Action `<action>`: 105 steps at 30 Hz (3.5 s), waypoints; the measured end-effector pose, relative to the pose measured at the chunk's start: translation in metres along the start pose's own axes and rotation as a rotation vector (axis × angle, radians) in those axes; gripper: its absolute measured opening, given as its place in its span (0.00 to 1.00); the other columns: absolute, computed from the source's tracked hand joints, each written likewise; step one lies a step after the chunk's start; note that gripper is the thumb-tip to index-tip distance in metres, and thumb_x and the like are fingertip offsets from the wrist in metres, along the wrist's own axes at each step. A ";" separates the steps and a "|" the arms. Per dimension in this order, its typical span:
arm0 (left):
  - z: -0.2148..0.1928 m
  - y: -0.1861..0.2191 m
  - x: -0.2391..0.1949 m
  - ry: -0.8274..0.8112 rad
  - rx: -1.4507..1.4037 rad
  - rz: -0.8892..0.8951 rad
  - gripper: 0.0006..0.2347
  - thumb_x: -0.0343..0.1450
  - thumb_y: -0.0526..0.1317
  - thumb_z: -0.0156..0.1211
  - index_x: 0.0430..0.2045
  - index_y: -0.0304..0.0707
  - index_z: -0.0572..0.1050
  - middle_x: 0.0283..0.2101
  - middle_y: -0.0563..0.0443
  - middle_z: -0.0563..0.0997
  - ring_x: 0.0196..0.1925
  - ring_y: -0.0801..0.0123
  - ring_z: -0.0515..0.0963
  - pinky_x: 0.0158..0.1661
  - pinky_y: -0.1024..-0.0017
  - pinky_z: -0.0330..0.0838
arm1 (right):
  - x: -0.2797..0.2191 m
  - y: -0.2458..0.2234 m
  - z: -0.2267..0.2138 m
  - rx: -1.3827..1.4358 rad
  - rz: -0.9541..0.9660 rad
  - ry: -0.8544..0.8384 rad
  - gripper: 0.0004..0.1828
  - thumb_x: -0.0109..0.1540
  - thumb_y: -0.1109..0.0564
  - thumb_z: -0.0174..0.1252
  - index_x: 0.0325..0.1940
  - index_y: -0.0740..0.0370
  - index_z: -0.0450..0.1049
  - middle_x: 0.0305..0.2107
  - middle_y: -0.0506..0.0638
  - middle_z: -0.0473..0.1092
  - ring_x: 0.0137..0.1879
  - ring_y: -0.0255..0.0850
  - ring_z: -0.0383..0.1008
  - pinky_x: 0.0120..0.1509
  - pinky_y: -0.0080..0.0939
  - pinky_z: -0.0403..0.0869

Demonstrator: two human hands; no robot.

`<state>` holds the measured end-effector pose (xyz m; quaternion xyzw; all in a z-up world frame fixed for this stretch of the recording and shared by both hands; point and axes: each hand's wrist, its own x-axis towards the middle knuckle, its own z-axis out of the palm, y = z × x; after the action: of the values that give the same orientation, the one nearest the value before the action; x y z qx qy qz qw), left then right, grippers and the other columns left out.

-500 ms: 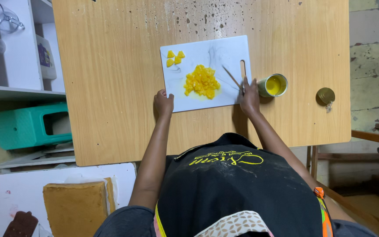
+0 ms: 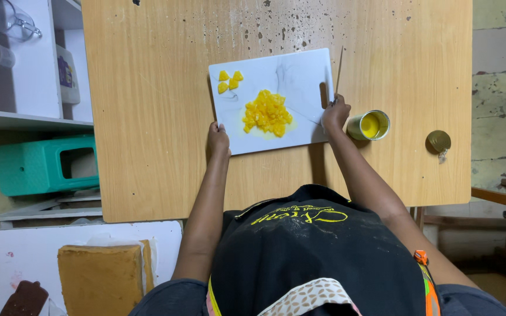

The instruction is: The person uses a knife to chop yellow fruit into small pieces on a white cutting board. They repeatedly cut the fruit and occasionally transfer some pieces into a metal cup.

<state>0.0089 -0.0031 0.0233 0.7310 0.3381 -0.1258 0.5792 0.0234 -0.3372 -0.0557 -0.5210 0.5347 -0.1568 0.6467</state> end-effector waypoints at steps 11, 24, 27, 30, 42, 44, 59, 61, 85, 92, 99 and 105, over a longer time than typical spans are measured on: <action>0.006 0.029 0.013 -0.111 -0.310 0.149 0.08 0.81 0.36 0.47 0.51 0.36 0.71 0.46 0.48 0.78 0.49 0.67 0.75 0.53 0.64 0.75 | -0.017 -0.117 -0.015 -0.765 -0.489 -0.380 0.19 0.65 0.65 0.54 0.60 0.62 0.74 0.44 0.67 0.75 0.54 0.58 0.77 0.54 0.55 0.76; 0.038 0.040 0.013 -0.223 -0.323 0.206 0.08 0.80 0.36 0.48 0.51 0.38 0.73 0.44 0.48 0.81 0.45 0.69 0.80 0.47 0.64 0.83 | 0.037 -0.158 -0.073 -0.581 -0.316 -0.479 0.17 0.64 0.65 0.51 0.53 0.61 0.79 0.34 0.61 0.75 0.38 0.48 0.81 0.43 0.46 0.85; 0.047 0.035 0.016 -0.220 -0.316 0.215 0.09 0.80 0.36 0.49 0.52 0.40 0.73 0.45 0.48 0.81 0.45 0.69 0.80 0.48 0.64 0.83 | 0.045 -0.153 -0.079 -0.554 -0.300 -0.469 0.16 0.63 0.65 0.52 0.53 0.62 0.78 0.34 0.61 0.75 0.38 0.47 0.81 0.44 0.46 0.85; 0.049 0.045 0.004 -0.222 -0.293 0.219 0.09 0.80 0.36 0.49 0.52 0.41 0.73 0.44 0.50 0.81 0.44 0.70 0.80 0.47 0.64 0.84 | 0.039 -0.155 -0.084 -0.544 -0.267 -0.486 0.16 0.64 0.64 0.52 0.55 0.63 0.77 0.36 0.61 0.75 0.40 0.47 0.80 0.47 0.46 0.84; 0.055 0.041 0.010 -0.228 -0.296 0.276 0.09 0.80 0.37 0.49 0.53 0.41 0.73 0.45 0.51 0.81 0.45 0.71 0.80 0.47 0.66 0.84 | 0.048 -0.153 -0.091 -0.484 -0.230 -0.525 0.17 0.65 0.63 0.52 0.57 0.66 0.75 0.36 0.59 0.75 0.42 0.45 0.79 0.51 0.48 0.83; 0.056 0.042 0.009 -0.229 -0.297 0.277 0.09 0.80 0.36 0.48 0.52 0.41 0.73 0.44 0.51 0.81 0.45 0.71 0.80 0.47 0.66 0.84 | 0.054 -0.151 -0.091 -0.481 -0.229 -0.529 0.17 0.65 0.64 0.51 0.57 0.65 0.76 0.35 0.58 0.75 0.42 0.45 0.79 0.51 0.47 0.83; 0.053 0.054 0.000 -0.228 -0.264 0.322 0.08 0.80 0.36 0.48 0.52 0.40 0.73 0.46 0.50 0.80 0.46 0.72 0.79 0.47 0.67 0.84 | 0.061 -0.146 -0.093 -0.457 -0.224 -0.549 0.18 0.63 0.64 0.51 0.56 0.61 0.77 0.34 0.58 0.75 0.40 0.44 0.79 0.50 0.46 0.83; 0.052 0.058 -0.005 -0.229 -0.265 0.328 0.08 0.80 0.37 0.48 0.52 0.40 0.72 0.46 0.50 0.79 0.46 0.72 0.79 0.47 0.67 0.84 | 0.063 -0.144 -0.093 -0.453 -0.224 -0.548 0.18 0.64 0.64 0.51 0.56 0.61 0.77 0.34 0.58 0.75 0.40 0.44 0.79 0.50 0.46 0.83; 0.037 0.084 -0.037 -0.206 -0.287 0.377 0.08 0.80 0.37 0.50 0.51 0.40 0.73 0.46 0.51 0.79 0.47 0.73 0.77 0.48 0.70 0.82 | 0.063 -0.147 -0.092 -0.405 -0.244 -0.568 0.18 0.63 0.65 0.51 0.56 0.63 0.77 0.32 0.54 0.74 0.39 0.43 0.79 0.50 0.47 0.84; 0.035 0.089 -0.046 -0.205 -0.296 0.388 0.08 0.80 0.37 0.50 0.50 0.41 0.74 0.45 0.53 0.78 0.46 0.75 0.77 0.47 0.72 0.83 | 0.068 -0.145 -0.090 -0.422 -0.248 -0.577 0.19 0.63 0.65 0.51 0.57 0.63 0.76 0.33 0.54 0.74 0.38 0.41 0.79 0.49 0.45 0.83; 0.033 0.096 -0.057 -0.204 -0.292 0.395 0.07 0.80 0.37 0.51 0.50 0.42 0.74 0.44 0.54 0.78 0.45 0.76 0.76 0.46 0.73 0.83 | 0.052 -0.158 -0.092 -0.431 -0.249 -0.573 0.19 0.62 0.66 0.51 0.56 0.62 0.77 0.33 0.55 0.75 0.38 0.41 0.79 0.48 0.45 0.84; 0.033 0.094 -0.056 -0.208 -0.303 0.402 0.07 0.80 0.37 0.51 0.50 0.43 0.74 0.44 0.54 0.77 0.45 0.76 0.76 0.47 0.72 0.84 | 0.059 -0.153 -0.092 -0.429 -0.242 -0.579 0.19 0.62 0.65 0.51 0.57 0.63 0.77 0.32 0.53 0.74 0.38 0.40 0.78 0.49 0.44 0.84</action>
<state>0.0345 -0.0627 0.1174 0.6715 0.1399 -0.0307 0.7270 0.0210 -0.4910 0.0522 -0.7267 0.2848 0.0373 0.6240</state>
